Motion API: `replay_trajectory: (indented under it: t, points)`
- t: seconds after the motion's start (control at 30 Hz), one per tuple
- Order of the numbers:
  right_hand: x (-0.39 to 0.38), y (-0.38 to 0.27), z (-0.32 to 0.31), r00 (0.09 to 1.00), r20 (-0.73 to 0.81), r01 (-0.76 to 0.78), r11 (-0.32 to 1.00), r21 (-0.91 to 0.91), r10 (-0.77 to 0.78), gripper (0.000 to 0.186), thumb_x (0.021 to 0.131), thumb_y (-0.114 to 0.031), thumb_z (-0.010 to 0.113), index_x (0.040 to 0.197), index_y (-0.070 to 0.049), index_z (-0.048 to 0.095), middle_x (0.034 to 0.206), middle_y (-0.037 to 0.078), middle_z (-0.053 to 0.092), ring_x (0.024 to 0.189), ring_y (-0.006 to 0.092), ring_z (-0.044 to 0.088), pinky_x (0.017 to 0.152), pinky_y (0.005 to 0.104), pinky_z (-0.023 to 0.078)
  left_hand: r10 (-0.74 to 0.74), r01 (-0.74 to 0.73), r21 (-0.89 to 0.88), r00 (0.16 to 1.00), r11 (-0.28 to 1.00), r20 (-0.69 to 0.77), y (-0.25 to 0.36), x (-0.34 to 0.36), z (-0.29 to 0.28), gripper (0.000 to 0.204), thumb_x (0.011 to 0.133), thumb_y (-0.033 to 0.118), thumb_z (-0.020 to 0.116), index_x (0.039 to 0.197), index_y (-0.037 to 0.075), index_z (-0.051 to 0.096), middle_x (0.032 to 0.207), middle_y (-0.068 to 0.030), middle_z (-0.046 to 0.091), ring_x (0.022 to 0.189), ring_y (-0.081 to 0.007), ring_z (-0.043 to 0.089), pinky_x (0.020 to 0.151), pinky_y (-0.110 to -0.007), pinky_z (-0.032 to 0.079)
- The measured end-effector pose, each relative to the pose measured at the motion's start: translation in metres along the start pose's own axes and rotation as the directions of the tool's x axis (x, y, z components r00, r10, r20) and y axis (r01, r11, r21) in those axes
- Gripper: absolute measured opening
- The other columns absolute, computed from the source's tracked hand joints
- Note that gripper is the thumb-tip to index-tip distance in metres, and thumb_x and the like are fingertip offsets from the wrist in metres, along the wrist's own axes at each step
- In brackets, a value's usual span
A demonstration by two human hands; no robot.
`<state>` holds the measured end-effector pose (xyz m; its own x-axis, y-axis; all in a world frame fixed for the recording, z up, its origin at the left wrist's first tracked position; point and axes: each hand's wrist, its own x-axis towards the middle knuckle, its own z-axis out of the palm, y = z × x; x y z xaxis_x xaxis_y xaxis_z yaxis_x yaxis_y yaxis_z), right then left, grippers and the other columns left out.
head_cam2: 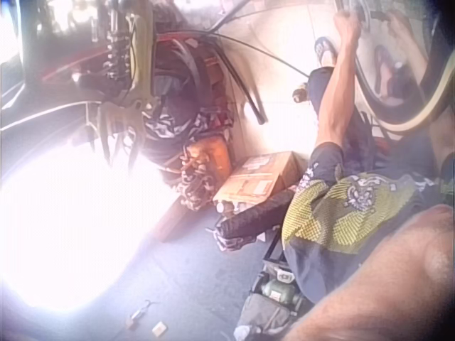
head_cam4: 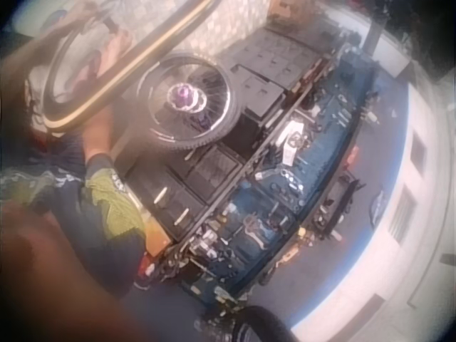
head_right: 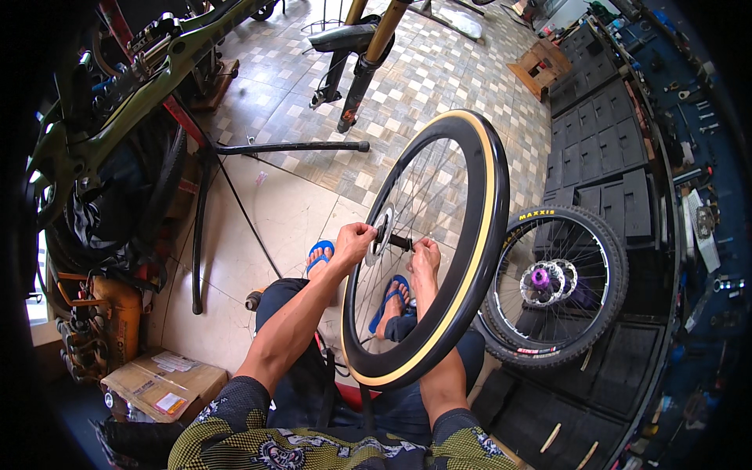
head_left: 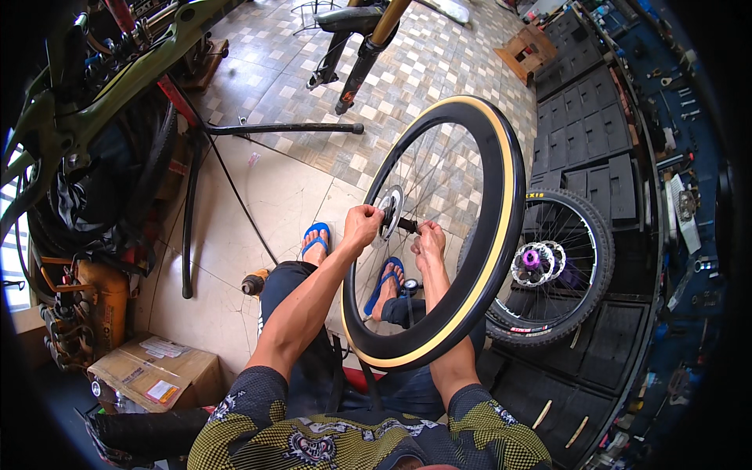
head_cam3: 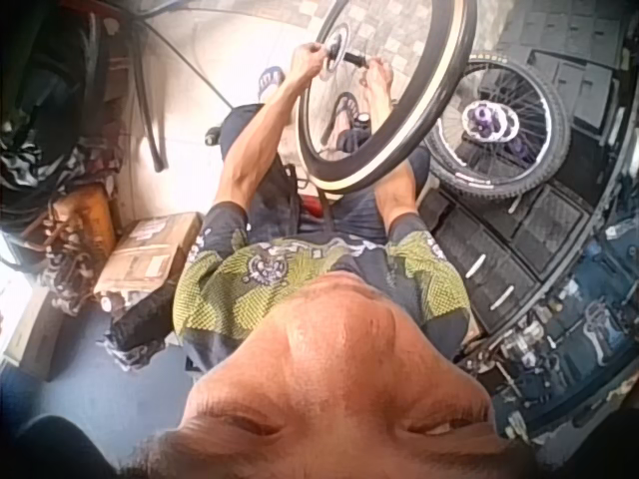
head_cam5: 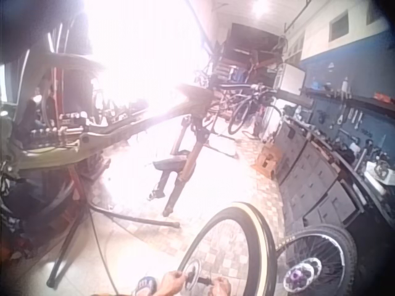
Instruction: The person rinses a bicycle wheel under a tap, then carries it into a workshop and mounts it onto a repair stand. They adjust the hub and axle components by hand, spinning the wheel to check alignment.
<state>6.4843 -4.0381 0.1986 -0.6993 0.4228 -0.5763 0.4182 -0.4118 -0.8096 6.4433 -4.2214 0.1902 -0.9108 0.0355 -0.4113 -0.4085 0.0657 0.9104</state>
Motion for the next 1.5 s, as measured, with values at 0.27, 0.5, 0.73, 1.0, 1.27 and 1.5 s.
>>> replay_trajectory:
  t: [0.27,0.5,0.73,1.0,1.27,1.5]
  points:
    - [-0.001,-0.002,0.004,0.999,-0.034,-0.002,0.999,-0.037,0.001,0.015,0.094,-0.009,0.060,0.106,-0.013,0.052,0.079,0.001,0.051,0.041,0.0079,0.032,0.040,0.0286,0.027,-0.017,0.016,0.023,1.000,1.000,0.020,0.002,-0.001,-0.002,0.024,0.094,0.023,0.072,0.094,-0.001,0.074,0.076,-0.0027,0.069,0.065,-0.0084,0.056,0.060,-0.029,0.045]
    - [0.003,-0.001,0.000,1.000,-0.005,0.003,1.000,-0.021,-0.003,0.016,0.096,-0.009,0.060,0.108,-0.013,0.051,0.075,-0.001,0.049,0.042,0.0087,0.032,0.041,0.0290,0.028,-0.028,0.028,0.012,1.000,1.000,0.009,0.001,0.001,0.000,0.023,0.092,0.023,0.072,0.092,0.000,0.074,0.075,-0.0037,0.069,0.065,-0.0099,0.056,0.060,-0.030,0.045]
    - [-0.002,-0.005,0.011,1.000,-0.008,0.005,0.999,-0.048,-0.005,0.017,0.094,-0.007,0.059,0.108,-0.013,0.051,0.078,0.001,0.050,0.043,0.0090,0.032,0.041,0.0297,0.029,-0.008,0.008,-0.028,1.000,1.000,-0.013,-0.002,0.001,-0.005,0.026,0.091,0.024,0.071,0.090,-0.001,0.074,0.074,-0.0076,0.071,0.064,-0.0134,0.060,0.059,-0.033,0.048]
    - [0.001,-0.002,0.006,1.000,-0.002,0.026,0.999,-0.027,-0.026,0.020,0.092,-0.009,0.062,0.108,-0.013,0.051,0.079,0.001,0.050,0.043,0.0085,0.033,0.040,0.0296,0.029,-0.028,0.028,-0.008,1.000,1.000,0.000,0.006,-0.002,-0.004,0.024,0.092,0.023,0.072,0.091,0.000,0.074,0.072,-0.0044,0.069,0.062,-0.0115,0.058,0.058,-0.032,0.046]
    - [0.007,0.001,0.000,0.999,0.032,0.015,1.000,-0.014,-0.014,0.016,0.094,-0.009,0.061,0.107,-0.013,0.052,0.080,0.001,0.051,0.043,0.0081,0.033,0.040,0.0290,0.030,0.000,0.000,-0.001,1.000,1.000,-0.013,-0.001,0.003,-0.001,0.025,0.090,0.024,0.072,0.089,-0.001,0.075,0.075,-0.0087,0.072,0.063,-0.0135,0.062,0.059,-0.033,0.049]
    - [0.003,0.001,0.005,1.000,-0.004,-0.001,1.000,-0.006,0.001,0.017,0.095,-0.009,0.061,0.108,-0.012,0.051,0.081,0.002,0.052,0.041,0.0087,0.033,0.039,0.0293,0.029,-0.011,0.011,-0.002,1.000,1.000,-0.014,0.001,0.001,-0.003,0.025,0.091,0.024,0.071,0.091,-0.001,0.074,0.074,-0.0073,0.071,0.061,-0.0129,0.060,0.057,-0.033,0.048]
